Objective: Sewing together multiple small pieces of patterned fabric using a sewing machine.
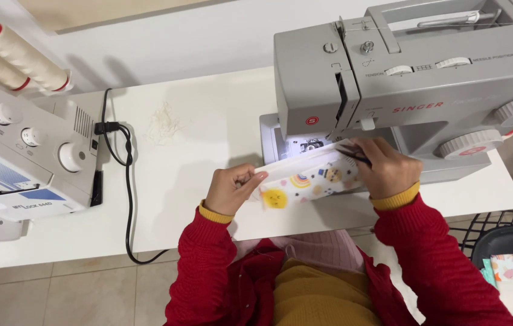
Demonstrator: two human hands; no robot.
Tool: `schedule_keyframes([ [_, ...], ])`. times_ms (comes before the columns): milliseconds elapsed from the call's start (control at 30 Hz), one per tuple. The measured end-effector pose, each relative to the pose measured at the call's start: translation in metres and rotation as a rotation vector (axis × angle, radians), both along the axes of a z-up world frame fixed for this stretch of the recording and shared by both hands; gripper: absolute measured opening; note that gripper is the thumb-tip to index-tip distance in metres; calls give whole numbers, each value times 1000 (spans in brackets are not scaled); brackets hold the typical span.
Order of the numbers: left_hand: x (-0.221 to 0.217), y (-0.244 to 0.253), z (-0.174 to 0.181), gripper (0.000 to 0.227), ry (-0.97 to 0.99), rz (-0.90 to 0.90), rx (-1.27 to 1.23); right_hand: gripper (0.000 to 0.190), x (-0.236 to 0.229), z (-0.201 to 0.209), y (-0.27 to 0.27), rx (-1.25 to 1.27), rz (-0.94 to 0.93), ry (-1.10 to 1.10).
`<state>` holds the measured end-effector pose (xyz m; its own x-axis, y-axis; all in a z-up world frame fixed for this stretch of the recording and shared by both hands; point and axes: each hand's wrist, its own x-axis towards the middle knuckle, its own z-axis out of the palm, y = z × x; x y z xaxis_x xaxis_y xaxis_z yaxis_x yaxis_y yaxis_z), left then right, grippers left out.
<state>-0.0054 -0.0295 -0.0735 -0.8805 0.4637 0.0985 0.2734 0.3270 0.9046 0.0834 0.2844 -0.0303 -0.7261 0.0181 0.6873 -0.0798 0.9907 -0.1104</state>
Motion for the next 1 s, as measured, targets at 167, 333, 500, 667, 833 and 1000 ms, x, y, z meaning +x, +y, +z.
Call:
schedule_keyframes([
  [167,1,6,11,20,-55,-20,35,19,-11,-7,17,80,-73,-5],
  [333,4,9,15,18,-69,3,39,45,1,20,-3,117,-157,-59],
  [500,16,9,21,17,8,28,-34,28,26,29,-59,-166,86,-245],
  [667,25,12,36,15,181,12,26,26,5,20,-103,12,181,-263],
  [833,35,13,36,14,247,38,-22,35,-6,12,-115,175,207,-213],
  [1000,36,13,33,12,330,16,-38,36,-10,-2,-115,207,149,-234],
])
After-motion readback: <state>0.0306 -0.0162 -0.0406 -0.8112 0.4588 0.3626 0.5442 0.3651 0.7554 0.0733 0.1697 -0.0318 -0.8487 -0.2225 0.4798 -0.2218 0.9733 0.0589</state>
